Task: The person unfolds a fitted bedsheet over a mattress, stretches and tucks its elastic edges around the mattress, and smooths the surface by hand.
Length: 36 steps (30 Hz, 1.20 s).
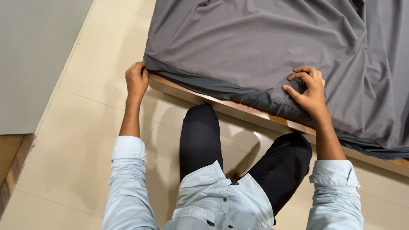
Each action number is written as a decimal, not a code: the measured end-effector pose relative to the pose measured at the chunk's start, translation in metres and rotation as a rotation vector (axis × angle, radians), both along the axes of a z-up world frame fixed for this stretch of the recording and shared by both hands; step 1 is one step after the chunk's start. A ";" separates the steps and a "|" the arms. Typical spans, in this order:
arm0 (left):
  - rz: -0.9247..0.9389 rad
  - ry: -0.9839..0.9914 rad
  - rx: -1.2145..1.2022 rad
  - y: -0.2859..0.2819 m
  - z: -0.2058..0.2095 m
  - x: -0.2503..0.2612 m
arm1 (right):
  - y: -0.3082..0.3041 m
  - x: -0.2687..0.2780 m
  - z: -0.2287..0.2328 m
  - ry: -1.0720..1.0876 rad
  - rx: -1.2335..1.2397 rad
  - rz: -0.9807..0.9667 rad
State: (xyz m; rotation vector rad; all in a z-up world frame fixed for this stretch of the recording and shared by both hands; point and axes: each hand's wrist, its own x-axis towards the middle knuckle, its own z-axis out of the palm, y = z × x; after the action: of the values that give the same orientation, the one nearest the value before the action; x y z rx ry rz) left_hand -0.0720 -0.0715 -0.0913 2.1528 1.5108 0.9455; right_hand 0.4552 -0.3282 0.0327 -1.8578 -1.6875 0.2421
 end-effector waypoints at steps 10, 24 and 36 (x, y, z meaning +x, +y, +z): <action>-0.002 0.042 -0.038 0.007 -0.010 0.025 | 0.001 0.000 -0.004 -0.044 0.006 -0.012; -0.015 -1.122 -1.099 0.017 0.050 0.041 | 0.002 -0.004 0.001 -0.042 0.001 0.000; 0.003 -0.918 -1.034 0.067 0.029 0.040 | -0.003 -0.014 0.006 -0.123 0.074 0.002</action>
State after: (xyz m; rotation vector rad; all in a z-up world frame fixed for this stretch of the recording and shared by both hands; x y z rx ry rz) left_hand -0.0322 -0.0045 -0.0625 0.7973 1.0992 0.7168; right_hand 0.4412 -0.3309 0.0385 -1.8498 -1.7561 0.0659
